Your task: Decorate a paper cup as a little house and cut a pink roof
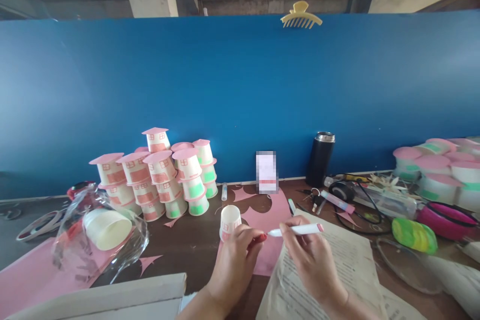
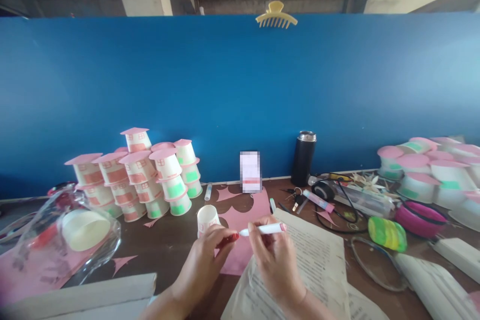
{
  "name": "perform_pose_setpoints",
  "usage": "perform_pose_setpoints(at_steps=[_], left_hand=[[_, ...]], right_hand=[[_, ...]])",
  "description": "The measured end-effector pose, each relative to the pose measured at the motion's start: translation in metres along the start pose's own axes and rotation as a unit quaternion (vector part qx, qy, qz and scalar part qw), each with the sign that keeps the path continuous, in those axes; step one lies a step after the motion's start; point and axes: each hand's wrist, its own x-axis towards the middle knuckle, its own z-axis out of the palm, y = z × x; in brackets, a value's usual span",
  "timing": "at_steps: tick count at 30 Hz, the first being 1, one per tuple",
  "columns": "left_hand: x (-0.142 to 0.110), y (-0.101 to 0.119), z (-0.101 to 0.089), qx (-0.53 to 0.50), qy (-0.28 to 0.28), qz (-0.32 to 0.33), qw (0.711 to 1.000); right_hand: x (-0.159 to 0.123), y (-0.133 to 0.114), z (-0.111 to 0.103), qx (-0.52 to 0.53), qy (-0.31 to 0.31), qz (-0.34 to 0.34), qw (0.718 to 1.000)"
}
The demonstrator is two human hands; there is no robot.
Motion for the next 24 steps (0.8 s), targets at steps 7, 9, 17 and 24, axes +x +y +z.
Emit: perform_pose_setpoints(at_steps=[7, 9, 17, 24], left_hand=[[-0.002, -0.001, 0.003, -0.004, 0.019, 0.033, 0.999], [-0.003, -0.002, 0.004, 0.001, 0.02, 0.044, 0.999], [-0.005, -0.006, 0.006, 0.054, 0.061, 0.096, 0.992], [-0.011, -0.007, 0.008, 0.093, 0.106, 0.147, 0.979]], right_hand=[[-0.001, 0.001, 0.001, -0.037, -0.03, 0.001, 0.999], [0.0, 0.0, 0.001, -0.045, -0.041, 0.004, 0.998], [-0.004, -0.001, 0.006, -0.032, -0.07, 0.001, 0.997], [-0.008, -0.007, 0.006, -0.033, -0.066, -0.029, 0.997]])
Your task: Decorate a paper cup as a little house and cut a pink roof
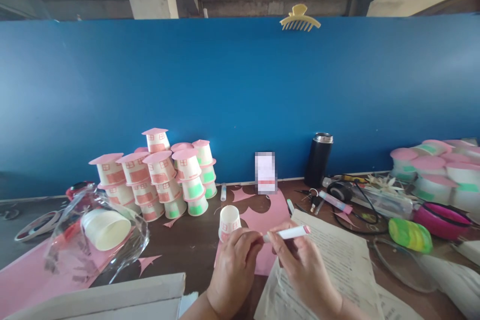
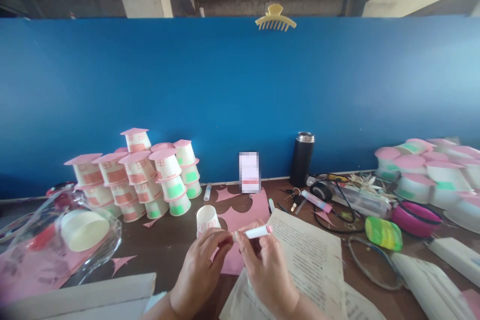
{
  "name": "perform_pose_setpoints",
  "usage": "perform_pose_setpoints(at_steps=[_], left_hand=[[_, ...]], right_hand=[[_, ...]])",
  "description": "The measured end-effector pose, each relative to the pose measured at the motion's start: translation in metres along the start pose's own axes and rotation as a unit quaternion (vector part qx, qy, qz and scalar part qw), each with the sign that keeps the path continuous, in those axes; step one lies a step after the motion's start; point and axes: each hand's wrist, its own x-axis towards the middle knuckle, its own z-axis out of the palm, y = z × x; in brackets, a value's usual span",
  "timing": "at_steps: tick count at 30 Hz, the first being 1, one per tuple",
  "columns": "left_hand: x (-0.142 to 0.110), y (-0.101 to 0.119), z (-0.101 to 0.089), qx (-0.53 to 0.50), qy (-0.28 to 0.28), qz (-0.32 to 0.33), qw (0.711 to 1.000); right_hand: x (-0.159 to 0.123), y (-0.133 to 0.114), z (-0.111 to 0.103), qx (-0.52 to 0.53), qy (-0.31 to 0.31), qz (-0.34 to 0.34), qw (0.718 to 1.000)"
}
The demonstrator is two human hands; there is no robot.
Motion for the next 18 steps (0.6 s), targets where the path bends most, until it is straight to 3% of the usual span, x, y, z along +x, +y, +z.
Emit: perform_pose_setpoints(at_steps=[5, 12, 15, 18], left_hand=[[-0.002, -0.002, 0.0, 0.008, 0.011, 0.016, 1.0], [-0.001, -0.009, 0.006, 0.042, -0.023, 0.007, 0.999], [-0.001, -0.009, 0.004, 0.07, -0.024, 0.001, 0.997], [-0.001, -0.007, 0.0, 0.092, -0.04, 0.005, 0.995]], right_hand=[[-0.001, 0.003, 0.002, -0.003, 0.005, -0.006, 1.0], [0.004, 0.012, 0.006, -0.023, 0.011, 0.058, 0.998], [0.02, 0.018, -0.011, -0.061, 0.044, 0.108, 0.991], [0.044, 0.034, -0.047, -0.144, 0.114, 0.185, 0.965]])
